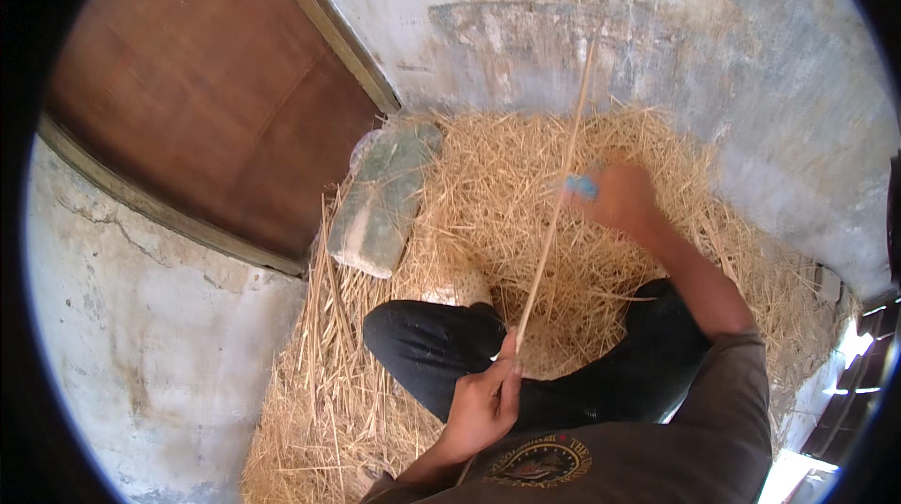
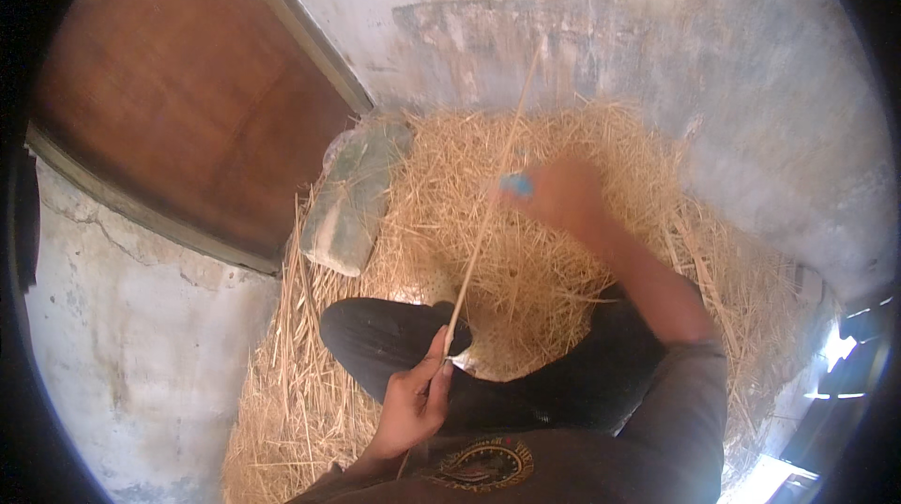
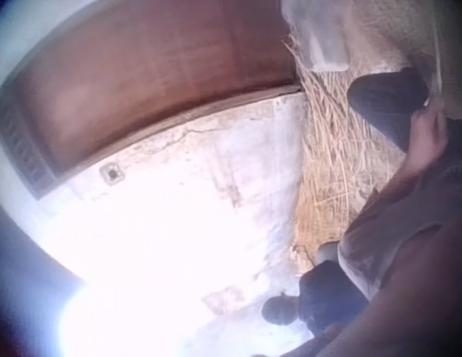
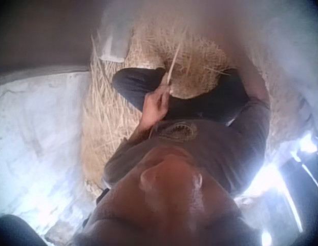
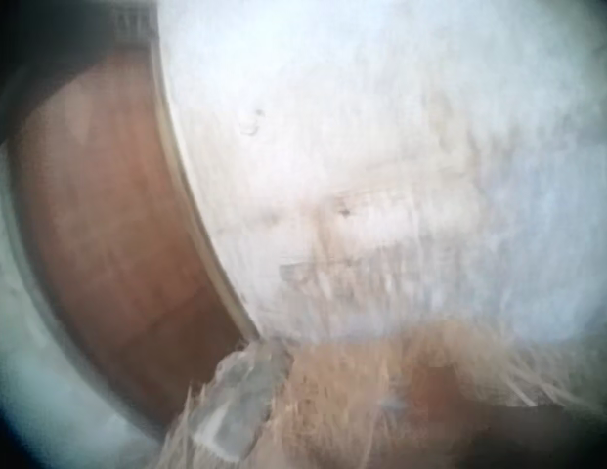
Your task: The person sits cross-legged on a bed of straw and uses a small knife to shave a long, thin bamboo stick. They repeatedly scrape the surface of the stick to remove the outer layer, rotating it as they work.
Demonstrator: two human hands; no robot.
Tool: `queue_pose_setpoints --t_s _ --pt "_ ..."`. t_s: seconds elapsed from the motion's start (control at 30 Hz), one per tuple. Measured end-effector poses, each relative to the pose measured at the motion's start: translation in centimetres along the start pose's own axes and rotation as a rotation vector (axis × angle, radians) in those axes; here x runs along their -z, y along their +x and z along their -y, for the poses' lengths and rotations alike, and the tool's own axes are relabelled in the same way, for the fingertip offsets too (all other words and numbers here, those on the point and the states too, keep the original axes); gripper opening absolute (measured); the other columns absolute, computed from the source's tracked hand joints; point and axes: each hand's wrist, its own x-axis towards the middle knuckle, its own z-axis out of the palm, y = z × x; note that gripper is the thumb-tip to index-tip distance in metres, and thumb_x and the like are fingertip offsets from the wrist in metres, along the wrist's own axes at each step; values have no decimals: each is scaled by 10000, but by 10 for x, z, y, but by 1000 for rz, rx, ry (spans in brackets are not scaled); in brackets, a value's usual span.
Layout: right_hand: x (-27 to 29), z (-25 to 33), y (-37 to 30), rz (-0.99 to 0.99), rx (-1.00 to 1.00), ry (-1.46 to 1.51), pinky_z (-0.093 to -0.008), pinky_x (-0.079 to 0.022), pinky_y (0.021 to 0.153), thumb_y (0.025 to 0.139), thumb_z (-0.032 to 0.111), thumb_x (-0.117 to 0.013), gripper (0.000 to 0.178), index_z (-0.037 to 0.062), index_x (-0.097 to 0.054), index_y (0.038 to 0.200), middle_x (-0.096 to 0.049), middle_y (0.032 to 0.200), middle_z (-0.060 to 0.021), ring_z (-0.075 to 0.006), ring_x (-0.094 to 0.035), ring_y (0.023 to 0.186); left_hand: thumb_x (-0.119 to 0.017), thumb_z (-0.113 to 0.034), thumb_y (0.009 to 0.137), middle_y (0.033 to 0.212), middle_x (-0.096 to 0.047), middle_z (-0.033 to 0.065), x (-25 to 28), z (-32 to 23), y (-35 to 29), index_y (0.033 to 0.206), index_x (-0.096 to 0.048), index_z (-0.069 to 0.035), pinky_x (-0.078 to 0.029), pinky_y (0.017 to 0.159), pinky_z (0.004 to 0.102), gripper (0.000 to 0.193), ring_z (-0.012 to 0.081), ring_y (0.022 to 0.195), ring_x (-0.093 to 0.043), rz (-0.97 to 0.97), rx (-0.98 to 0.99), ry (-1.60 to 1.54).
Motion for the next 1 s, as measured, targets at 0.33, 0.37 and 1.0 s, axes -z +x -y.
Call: queue_pose_setpoints --t_s 0.33,0.37,1.0 --pt "4 -11 -1 -20 -124 196 -375 -395 408 785 676 -537 630 87 -594 570 -436 406 -63 -232 -450 354 -546 -14 863 540 -475 203 2 -4 -10 1333 -423 39 -422 445 333 489 281 426 -548 68 -3 81" --pt "5 -2 -6 -64 -2 213 -374 -392 406 793 674 -529 635 83 -590 569 -436 407 -58 -226 -446 354 -548 -15 863 547 -485 205 2 -3 -11 1331 -422 43 -425 447 334 489 284 430 -551 57 -4 90" --pt "-22 -228 8 -230 -913 74 -460 -472 713 814 777 -320 871 -17 -670 738 -645 731 -225 -347 -637 723 -491 -127 957 571 -491 -22 7 17 -71 1346 -460 -50 -347 421 202 398 50 433 -430 206 315 -363"
